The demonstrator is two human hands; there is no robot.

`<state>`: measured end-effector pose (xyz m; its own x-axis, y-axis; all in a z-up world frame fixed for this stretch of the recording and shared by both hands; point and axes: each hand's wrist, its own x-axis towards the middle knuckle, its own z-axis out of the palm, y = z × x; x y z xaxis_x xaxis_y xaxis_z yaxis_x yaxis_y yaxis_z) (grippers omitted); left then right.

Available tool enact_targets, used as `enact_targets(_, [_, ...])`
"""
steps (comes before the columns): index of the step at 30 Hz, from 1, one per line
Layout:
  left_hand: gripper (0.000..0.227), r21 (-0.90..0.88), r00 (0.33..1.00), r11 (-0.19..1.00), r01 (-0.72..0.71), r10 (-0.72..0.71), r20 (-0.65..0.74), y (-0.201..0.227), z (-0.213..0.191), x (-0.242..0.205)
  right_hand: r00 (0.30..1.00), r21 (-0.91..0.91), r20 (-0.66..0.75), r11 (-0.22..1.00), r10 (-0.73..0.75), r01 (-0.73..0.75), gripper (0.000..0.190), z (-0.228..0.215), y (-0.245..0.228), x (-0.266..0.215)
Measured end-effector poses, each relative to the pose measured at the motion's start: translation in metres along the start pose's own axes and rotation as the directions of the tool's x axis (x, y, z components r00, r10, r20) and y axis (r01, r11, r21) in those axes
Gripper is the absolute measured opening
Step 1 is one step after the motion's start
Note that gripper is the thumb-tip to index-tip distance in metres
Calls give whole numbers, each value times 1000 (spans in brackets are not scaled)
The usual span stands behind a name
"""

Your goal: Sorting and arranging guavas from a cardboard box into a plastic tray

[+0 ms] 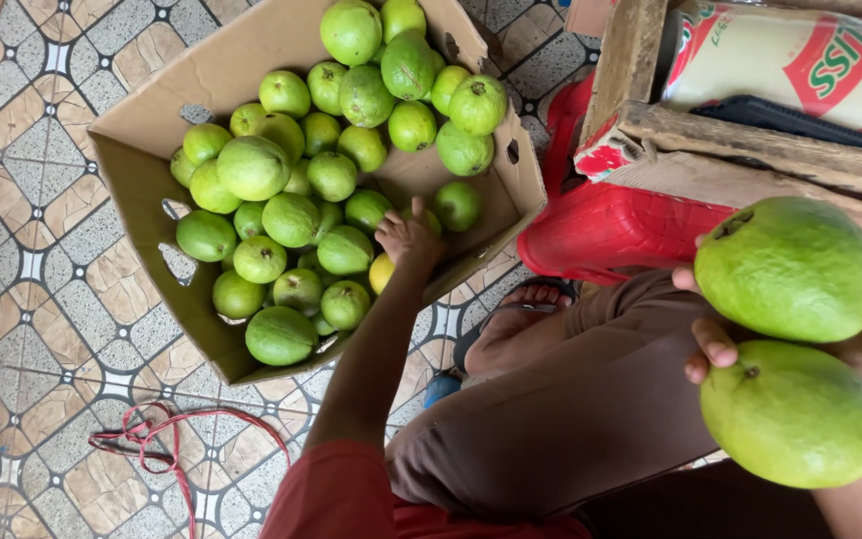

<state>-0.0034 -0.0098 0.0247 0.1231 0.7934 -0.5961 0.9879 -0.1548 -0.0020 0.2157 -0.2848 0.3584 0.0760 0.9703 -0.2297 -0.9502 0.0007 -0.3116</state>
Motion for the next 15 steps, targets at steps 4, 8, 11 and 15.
enact_targets(4, [97, -201, 977, 977, -76, 33, -210, -13, -6, 11, 1000, -41, 9, 999, -18, 19, 77, 6, 4, 3])
enact_targets(8, [93, -551, 939, 829, -96, -108, -326, -19, -19, 1, 999, -61, 0, 998, -34, 34, 77, 6, 6, 2])
enact_targets(11, [87, -850, 916, 466, -247, -173, -361, -29, -21, 3, 999, -77, -30, 996, -43, 40, 79, 6, 5, 0])
enact_targets(15, [57, -743, 972, -654, 142, 233, -20, -36, -20, 11, 998, -90, -46, 995, -42, 38, 78, 8, 5, 1])
